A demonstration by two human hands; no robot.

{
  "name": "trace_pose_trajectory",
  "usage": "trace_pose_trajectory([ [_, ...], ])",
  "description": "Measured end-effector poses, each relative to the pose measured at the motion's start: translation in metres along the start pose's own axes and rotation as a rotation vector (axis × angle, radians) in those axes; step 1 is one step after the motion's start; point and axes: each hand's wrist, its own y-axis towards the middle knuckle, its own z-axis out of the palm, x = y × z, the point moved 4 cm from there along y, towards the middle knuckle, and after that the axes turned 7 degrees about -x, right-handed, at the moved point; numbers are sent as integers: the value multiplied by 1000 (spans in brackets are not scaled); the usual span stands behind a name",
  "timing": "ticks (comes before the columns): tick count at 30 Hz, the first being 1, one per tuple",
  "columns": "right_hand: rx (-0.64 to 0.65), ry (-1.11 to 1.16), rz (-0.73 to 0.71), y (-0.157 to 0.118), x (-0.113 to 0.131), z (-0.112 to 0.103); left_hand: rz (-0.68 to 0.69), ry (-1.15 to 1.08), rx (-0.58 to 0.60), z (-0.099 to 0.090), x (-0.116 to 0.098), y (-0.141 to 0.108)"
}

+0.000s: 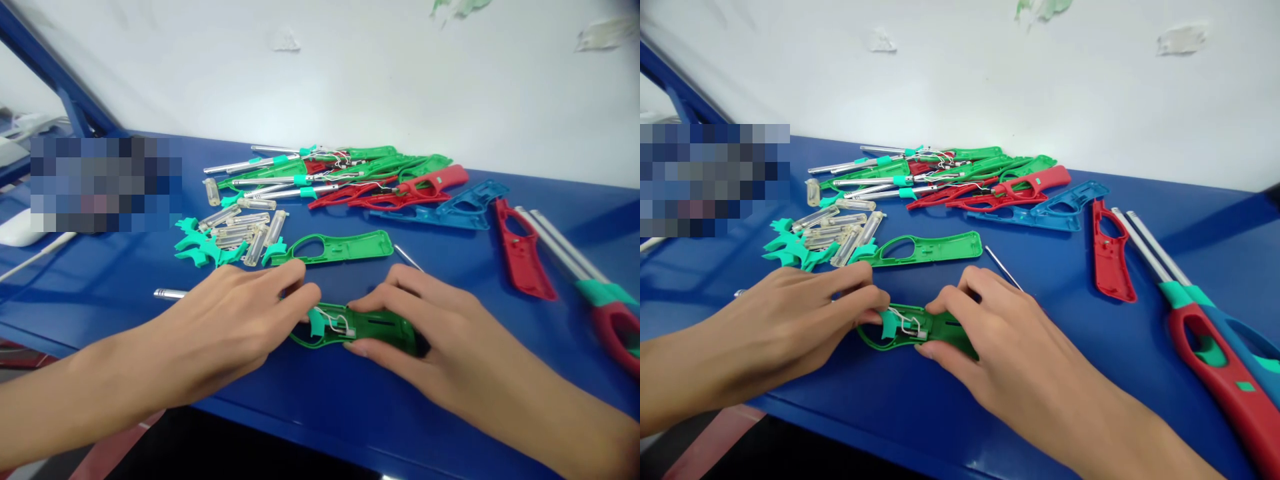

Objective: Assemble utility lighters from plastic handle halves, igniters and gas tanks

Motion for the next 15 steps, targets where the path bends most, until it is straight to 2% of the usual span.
trace_pose_trajectory([
  [10,37,-10,56,1,1,0,-15,32,15,7,3,-8],
  [15,1,-6,49,1,-1,1,-19,45,53,3,0,-2],
])
